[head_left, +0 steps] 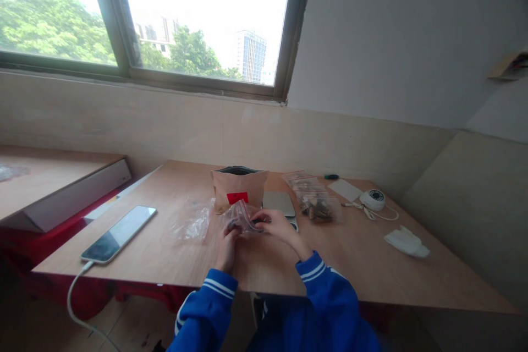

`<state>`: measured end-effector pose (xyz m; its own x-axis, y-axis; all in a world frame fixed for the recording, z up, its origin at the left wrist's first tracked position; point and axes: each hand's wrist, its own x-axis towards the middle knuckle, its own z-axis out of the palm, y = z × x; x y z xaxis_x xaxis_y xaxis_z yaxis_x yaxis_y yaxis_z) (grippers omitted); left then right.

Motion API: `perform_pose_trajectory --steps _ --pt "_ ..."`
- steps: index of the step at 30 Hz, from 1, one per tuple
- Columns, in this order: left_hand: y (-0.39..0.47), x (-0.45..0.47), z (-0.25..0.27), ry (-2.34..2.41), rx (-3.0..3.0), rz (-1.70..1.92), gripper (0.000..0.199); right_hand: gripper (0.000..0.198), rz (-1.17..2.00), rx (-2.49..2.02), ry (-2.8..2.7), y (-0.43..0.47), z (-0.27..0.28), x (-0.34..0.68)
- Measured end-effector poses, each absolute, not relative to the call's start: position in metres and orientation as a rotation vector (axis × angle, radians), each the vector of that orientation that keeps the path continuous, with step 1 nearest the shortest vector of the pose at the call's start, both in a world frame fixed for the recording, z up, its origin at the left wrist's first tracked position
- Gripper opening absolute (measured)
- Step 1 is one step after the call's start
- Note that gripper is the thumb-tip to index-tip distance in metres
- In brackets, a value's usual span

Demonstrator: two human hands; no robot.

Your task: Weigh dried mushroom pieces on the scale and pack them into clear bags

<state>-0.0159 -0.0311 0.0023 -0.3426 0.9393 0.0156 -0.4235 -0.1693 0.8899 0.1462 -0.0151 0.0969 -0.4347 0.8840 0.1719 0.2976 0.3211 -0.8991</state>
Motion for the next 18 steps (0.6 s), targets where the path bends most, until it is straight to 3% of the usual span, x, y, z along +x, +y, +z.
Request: perform_pose_trajectory --steps 12,18 --pt "-0.035 -0.016 0.009 0.941 0.630 1.662 0.031 0.018 0.718 -0.744 -1.673 0.006 0.201 0.123" --pt "-0.039 -0.014 0.015 0.949 0.674 1.624 0.031 0.015 0.492 -0.731 -1.780 0.027 0.202 0.093"
